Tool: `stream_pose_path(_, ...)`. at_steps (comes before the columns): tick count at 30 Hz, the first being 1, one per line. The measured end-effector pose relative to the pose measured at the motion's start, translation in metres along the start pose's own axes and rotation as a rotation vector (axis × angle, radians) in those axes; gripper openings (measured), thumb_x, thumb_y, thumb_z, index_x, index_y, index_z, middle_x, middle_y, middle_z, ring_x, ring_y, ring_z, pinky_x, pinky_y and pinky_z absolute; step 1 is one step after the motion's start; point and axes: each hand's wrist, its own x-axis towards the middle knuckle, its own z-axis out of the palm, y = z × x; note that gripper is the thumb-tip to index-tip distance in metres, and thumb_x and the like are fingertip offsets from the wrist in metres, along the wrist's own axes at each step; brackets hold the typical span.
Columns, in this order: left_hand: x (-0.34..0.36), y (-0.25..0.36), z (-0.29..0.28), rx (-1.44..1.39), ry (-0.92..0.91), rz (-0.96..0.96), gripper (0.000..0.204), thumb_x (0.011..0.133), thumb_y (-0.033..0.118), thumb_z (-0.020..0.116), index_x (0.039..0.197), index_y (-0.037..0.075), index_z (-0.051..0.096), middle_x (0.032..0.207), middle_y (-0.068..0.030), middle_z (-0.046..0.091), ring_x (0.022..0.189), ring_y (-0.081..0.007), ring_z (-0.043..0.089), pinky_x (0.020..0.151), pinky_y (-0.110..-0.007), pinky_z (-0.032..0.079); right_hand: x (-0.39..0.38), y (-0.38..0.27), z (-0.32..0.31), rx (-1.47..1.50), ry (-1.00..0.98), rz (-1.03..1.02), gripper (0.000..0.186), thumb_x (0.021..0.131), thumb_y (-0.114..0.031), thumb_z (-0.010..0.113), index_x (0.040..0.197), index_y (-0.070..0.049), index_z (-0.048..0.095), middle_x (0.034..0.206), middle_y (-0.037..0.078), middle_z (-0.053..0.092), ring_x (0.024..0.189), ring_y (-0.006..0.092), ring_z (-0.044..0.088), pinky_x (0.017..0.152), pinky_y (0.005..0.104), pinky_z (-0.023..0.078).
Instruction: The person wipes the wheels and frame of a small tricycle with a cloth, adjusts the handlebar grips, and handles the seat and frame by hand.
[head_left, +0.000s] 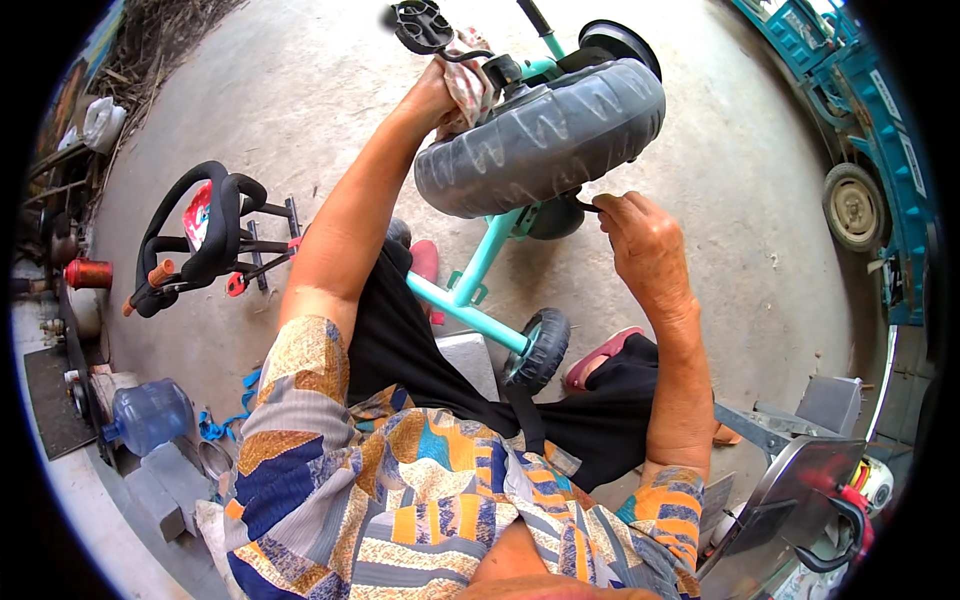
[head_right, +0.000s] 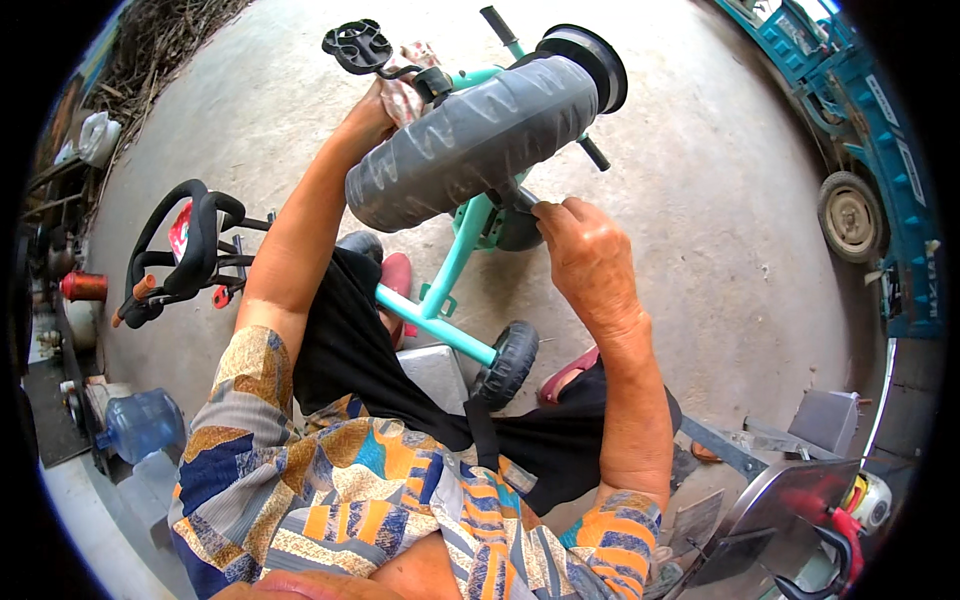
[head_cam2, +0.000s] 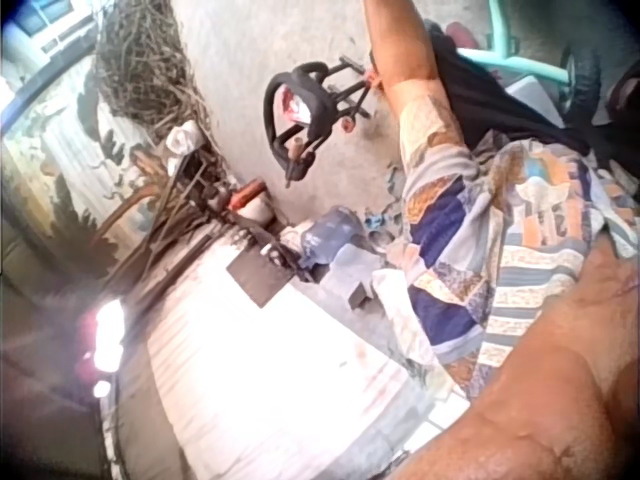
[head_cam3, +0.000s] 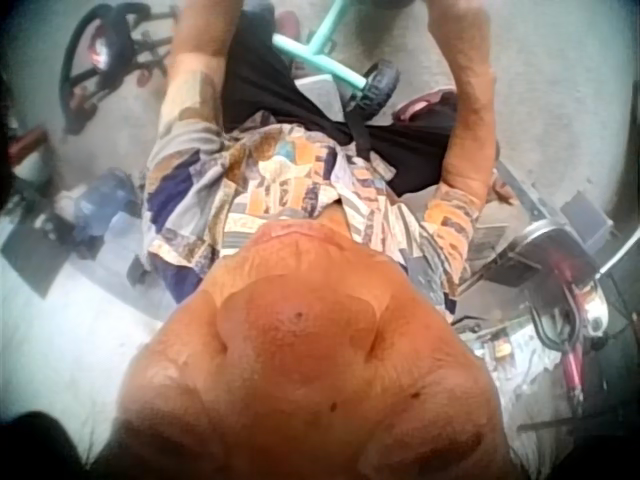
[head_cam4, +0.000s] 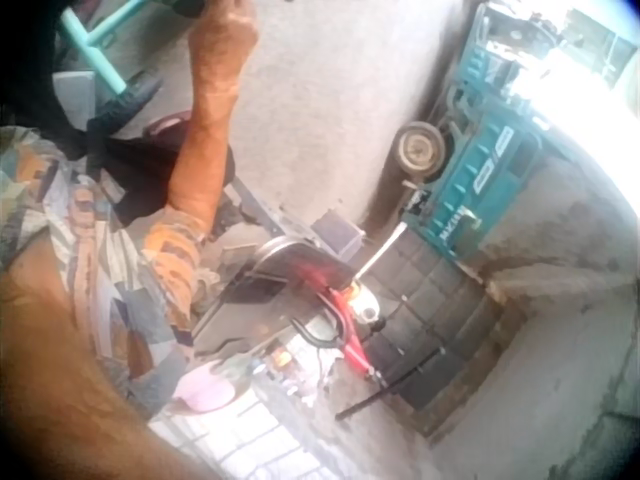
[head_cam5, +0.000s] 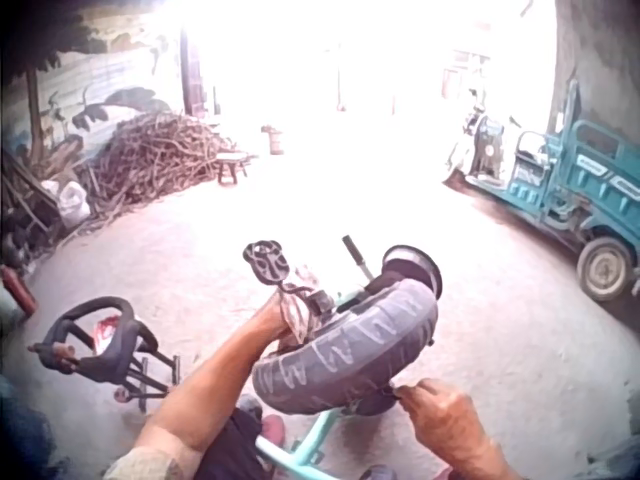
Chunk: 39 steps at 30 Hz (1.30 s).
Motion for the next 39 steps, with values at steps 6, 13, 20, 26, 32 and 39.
stream_pose_path(6,0.015,0.016,0.013,0.659,-0.183,0.255,0.012,0.084,0.007,0.056,0.093,0.001,0.061,0.082,-0.0078,0.063,0.073,-0.0134,0.057,0.066,-0.029,0.049,-0.001,0.0,0.002,0.007,-0.002,0.002,0.013,0.075,0.0,0.064,0.088,-0.003,0.063,0.073,0.011,0.056,0.069,0.0293,0.059,0.058,0.0377,0.049)
stream_pose_path(13,0.016,0.0,0.006,0.691,-0.227,0.051,0.022,0.081,0.007,0.061,0.103,0.004,0.061,0.083,-0.0093,0.066,0.075,-0.017,0.062,0.068,-0.033,0.054,-0.002,0.004,0.005,0.006,0.012,-0.009,0.009,0.077,-0.001,0.063,0.086,-0.003,0.064,0.073,0.012,0.058,0.068,0.0303,0.06,0.058,0.0379,0.049)
stream_pose_path(20,-0.016,0.044,0.027,0.827,-0.325,0.444,0.057,0.08,0.022,0.067,0.132,0.011,0.045,0.126,-0.0128,0.05,0.118,-0.0191,0.044,0.1,-0.028,0.028,-0.005,0.009,0.006,-0.049,0.057,-0.038,0.009,0.081,-0.002,0.06,0.087,-0.003,0.066,0.074,0.01,0.062,0.067,0.0279,0.064,0.059,0.0353,0.052)
stream_pose_path(26,-0.035,0.054,0.026,1.082,-0.366,0.721,0.053,0.082,0.019,0.067,0.13,0.008,0.048,0.127,-0.0114,0.052,0.114,-0.0197,0.049,0.098,-0.028,0.034,-0.008,0.013,0.011,-0.122,0.105,-0.026,0.008,0.081,-0.006,0.061,0.087,-0.005,0.066,0.077,0.01,0.064,0.069,0.0274,0.065,0.061,0.0351,0.053)
stream_pose_path(32,-0.051,0.026,0.021,1.426,-0.311,1.161,0.048,0.084,0.017,0.066,0.128,0.006,0.051,0.128,-0.01,0.054,0.111,-0.0204,0.054,0.096,-0.028,0.039,-0.014,0.017,0.017,-0.233,0.093,0.023,0.01,0.082,-0.014,0.065,0.09,-0.008,0.067,0.08,0.009,0.067,0.074,0.0248,0.068,0.065,0.0356,0.056)
stream_pose_path(39,-0.038,-0.135,-0.102,0.237,0.045,-0.253,0.04,0.088,0.011,0.061,0.126,0.005,0.052,0.107,-0.0076,0.062,0.092,-0.0188,0.061,0.082,-0.034,0.051,-0.016,0.02,-0.016,-0.111,0.201,0.0,0.025,0.082,-0.026,0.063,0.094,-0.004,0.062,0.084,0.016,0.063,0.083,0.0326,0.063,0.073,0.0416,0.051)
